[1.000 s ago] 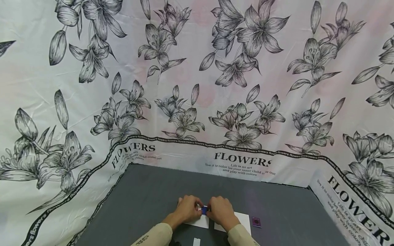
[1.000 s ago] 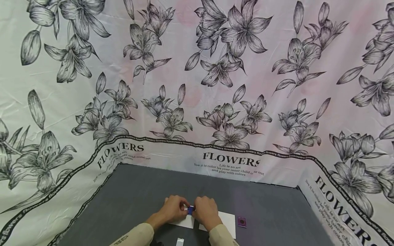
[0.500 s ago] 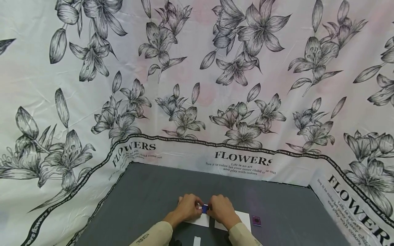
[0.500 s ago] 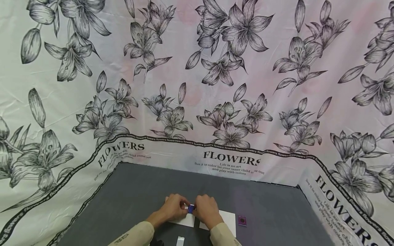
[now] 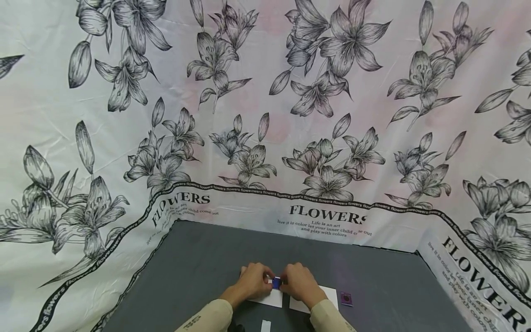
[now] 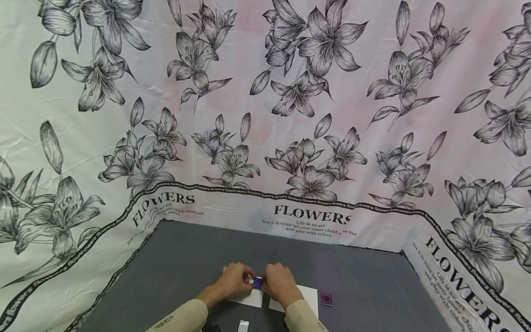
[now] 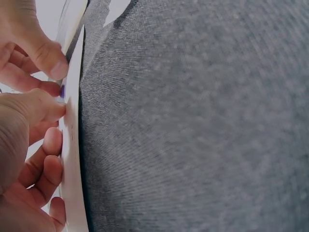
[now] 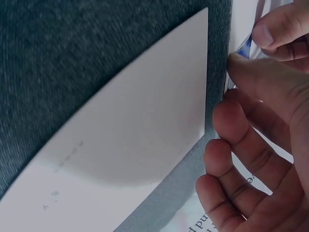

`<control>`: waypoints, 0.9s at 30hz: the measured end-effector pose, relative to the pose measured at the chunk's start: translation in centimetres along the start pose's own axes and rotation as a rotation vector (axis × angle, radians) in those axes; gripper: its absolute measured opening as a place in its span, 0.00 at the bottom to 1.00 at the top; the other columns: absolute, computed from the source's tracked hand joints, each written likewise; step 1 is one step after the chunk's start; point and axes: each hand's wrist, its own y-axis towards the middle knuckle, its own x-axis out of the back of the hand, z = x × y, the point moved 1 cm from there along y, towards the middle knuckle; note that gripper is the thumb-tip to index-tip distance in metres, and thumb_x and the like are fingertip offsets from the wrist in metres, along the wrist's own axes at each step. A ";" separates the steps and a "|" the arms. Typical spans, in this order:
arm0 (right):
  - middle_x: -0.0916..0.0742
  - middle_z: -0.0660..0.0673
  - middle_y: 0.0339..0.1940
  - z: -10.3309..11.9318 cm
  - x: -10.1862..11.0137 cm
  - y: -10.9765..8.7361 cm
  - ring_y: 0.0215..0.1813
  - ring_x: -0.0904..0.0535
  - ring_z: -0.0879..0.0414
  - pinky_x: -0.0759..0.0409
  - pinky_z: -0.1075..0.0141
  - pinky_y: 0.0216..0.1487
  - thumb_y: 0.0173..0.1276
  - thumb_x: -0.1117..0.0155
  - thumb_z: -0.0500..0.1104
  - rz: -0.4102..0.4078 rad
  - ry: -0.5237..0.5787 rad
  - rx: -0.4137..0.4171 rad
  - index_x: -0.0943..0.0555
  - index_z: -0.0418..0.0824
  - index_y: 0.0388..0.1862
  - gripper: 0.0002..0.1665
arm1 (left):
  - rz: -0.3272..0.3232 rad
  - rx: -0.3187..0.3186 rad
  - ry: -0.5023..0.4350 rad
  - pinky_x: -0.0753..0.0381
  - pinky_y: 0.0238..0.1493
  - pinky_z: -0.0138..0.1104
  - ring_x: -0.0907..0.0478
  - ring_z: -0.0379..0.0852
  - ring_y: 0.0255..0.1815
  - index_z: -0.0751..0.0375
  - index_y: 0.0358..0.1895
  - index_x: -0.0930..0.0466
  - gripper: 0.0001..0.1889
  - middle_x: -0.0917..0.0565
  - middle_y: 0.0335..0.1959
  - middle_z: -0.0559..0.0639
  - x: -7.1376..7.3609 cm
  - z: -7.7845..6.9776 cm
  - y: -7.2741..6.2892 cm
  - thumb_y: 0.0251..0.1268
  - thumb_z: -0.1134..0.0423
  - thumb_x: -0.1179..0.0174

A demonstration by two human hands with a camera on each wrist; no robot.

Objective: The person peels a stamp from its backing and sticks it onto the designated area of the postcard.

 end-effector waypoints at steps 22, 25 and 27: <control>0.08 0.49 0.29 -0.6 1.8 -0.8 0.29 0.16 0.57 0.18 0.59 0.32 0.62 0.20 0.38 -0.043 0.067 0.064 0.08 0.41 0.34 0.04 | -0.044 -0.028 0.150 0.31 0.52 0.47 0.23 0.45 0.51 0.51 0.51 0.09 0.15 0.13 0.47 0.44 2.0 -0.3 0.5 0.64 0.54 0.23; 0.08 0.48 0.31 -0.8 2.4 -0.9 0.30 0.15 0.56 0.17 0.59 0.33 0.62 0.20 0.37 -0.053 0.070 0.066 0.08 0.40 0.36 0.04 | -0.064 -0.055 0.156 0.28 0.56 0.50 0.21 0.49 0.58 0.52 0.55 0.09 0.17 0.13 0.54 0.48 2.4 -0.7 0.5 0.65 0.54 0.23; 0.08 0.47 0.31 -1.0 2.8 -1.1 0.31 0.14 0.55 0.15 0.58 0.33 0.62 0.20 0.37 -0.064 0.072 0.063 0.08 0.40 0.36 0.04 | -0.070 -0.074 0.157 0.26 0.60 0.53 0.21 0.52 0.63 0.53 0.58 0.10 0.20 0.13 0.59 0.50 2.6 -1.0 0.6 0.65 0.54 0.23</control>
